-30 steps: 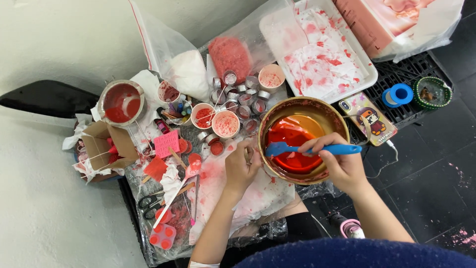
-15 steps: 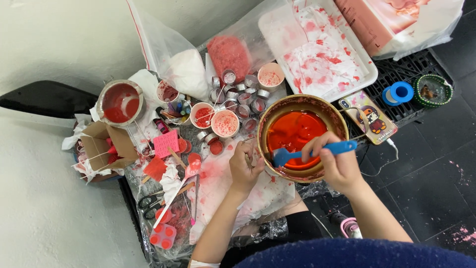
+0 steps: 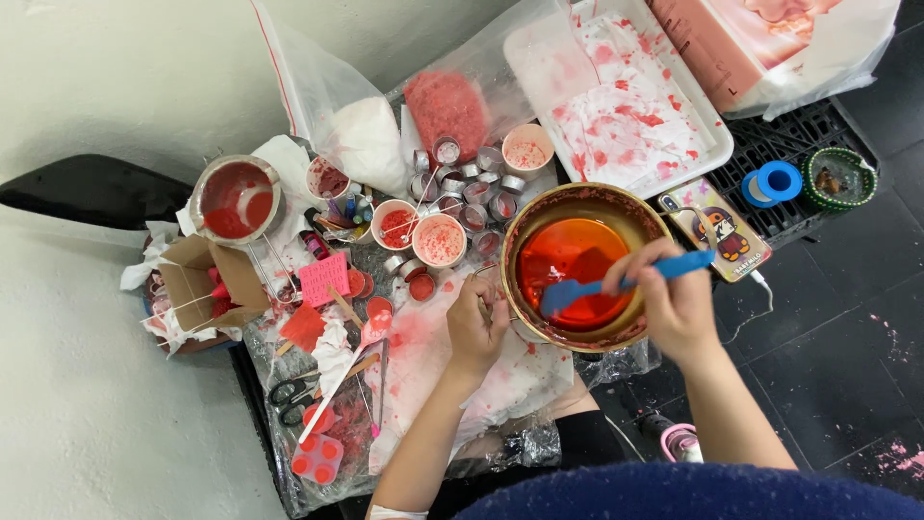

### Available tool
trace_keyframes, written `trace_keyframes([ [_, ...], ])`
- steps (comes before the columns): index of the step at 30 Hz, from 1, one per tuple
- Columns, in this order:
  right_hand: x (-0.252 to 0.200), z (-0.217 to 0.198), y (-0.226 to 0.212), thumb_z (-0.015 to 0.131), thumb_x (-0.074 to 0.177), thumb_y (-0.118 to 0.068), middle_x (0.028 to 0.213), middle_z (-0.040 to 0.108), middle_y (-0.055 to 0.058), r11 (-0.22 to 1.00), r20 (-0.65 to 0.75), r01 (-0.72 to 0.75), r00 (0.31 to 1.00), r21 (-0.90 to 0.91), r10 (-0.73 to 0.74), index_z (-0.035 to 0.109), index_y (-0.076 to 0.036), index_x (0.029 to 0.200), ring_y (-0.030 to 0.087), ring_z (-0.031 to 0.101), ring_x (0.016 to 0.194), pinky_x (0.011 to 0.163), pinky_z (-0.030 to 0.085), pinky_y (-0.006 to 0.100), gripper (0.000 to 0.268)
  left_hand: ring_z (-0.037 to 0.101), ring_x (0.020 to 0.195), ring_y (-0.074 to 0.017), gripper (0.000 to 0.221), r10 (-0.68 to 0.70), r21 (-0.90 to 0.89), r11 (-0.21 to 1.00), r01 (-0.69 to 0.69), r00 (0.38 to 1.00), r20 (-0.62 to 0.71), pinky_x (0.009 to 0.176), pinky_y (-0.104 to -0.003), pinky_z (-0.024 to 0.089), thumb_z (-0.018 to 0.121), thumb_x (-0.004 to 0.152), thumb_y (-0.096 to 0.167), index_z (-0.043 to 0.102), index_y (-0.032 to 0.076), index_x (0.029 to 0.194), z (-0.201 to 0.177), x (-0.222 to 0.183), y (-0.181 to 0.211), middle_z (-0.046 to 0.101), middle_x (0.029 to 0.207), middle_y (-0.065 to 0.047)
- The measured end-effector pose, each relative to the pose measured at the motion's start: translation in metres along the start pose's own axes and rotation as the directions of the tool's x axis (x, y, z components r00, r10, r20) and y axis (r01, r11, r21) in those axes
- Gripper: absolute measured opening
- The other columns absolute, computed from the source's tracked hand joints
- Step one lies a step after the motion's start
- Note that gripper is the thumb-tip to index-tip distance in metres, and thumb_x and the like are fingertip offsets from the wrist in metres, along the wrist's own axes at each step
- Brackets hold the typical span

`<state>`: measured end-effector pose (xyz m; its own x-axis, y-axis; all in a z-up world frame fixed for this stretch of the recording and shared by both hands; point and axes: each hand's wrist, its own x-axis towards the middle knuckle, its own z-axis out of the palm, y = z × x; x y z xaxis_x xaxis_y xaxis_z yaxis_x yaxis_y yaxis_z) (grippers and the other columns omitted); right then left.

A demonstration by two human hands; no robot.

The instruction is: Mixing candle dye in a bowl and cleaning tools with a tissue in a workshop environment.

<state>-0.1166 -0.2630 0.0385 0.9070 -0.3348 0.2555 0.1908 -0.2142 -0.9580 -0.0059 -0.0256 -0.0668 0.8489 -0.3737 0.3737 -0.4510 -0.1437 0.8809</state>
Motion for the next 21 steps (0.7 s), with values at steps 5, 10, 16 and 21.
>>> trace_keyframes([
  [5, 0.019, -0.005, -0.036, 0.06, 0.1, 0.002, 0.1, 0.07, 0.013, 0.993, -0.178, -0.114, 0.978, -0.04, 0.106, 0.049, -0.002, 0.109, 0.014, 0.071, 0.089, 0.078, 0.06, 0.028, 0.015, 0.062, 0.075, -0.023, 0.023, -0.03, 0.098, 0.995, 0.024, 0.998, 0.058, 0.064, -0.035, 0.051, 0.063, 0.096, 0.021, 0.053, 0.004, 0.107, -0.014, 0.012, 0.032, 0.053, 0.107, -0.016],
  [10, 0.019, -0.018, -0.036, 0.069, 0.105, 0.006, 0.092, 0.069, 0.016, 0.905, -0.27, 0.006, 0.954, -0.425, -0.133, 0.059, 0.004, 0.109, 0.017, 0.072, 0.083, 0.07, 0.06, 0.029, 0.011, 0.067, 0.106, -0.0278, 0.038, -0.041, 0.041, 0.998, 0.037, 0.996, 0.084, 0.088, -0.035, 0.058, 0.056, 0.096, 0.012, 0.052, 0.002, 0.132, -0.025, 0.02, 0.062, 0.047, 0.143, -0.023],
  [16, 0.032, -0.029, -0.025, 0.061, 0.113, 0.001, 0.088, 0.07, 0.013, 0.856, -0.352, -0.091, 0.929, -0.508, -0.11, 0.052, 0.006, 0.104, 0.016, 0.072, 0.072, 0.059, 0.057, 0.027, 0.015, 0.053, 0.137, -0.0358, 0.058, -0.05, -0.029, 0.998, 0.055, 0.986, 0.162, 0.111, -0.042, 0.045, 0.048, 0.098, 0.002, 0.034, -0.002, 0.153, -0.024, 0.024, 0.063, 0.044, 0.155, -0.023],
  [21, 0.041, -0.029, -0.036, 0.06, 0.105, 0.001, 0.101, 0.069, 0.013, 0.969, -0.192, -0.139, 0.976, -0.206, 0.099, 0.059, 0.004, 0.114, 0.018, 0.074, 0.094, 0.071, 0.063, 0.03, 0.009, 0.051, 0.141, -0.0347, 0.06, -0.009, -0.08, 0.997, 0.021, 0.988, 0.153, 0.116, -0.039, 0.042, 0.044, 0.101, -0.002, 0.027, -0.003, 0.158, -0.018, 0.018, 0.05, 0.045, 0.155, -0.02],
])
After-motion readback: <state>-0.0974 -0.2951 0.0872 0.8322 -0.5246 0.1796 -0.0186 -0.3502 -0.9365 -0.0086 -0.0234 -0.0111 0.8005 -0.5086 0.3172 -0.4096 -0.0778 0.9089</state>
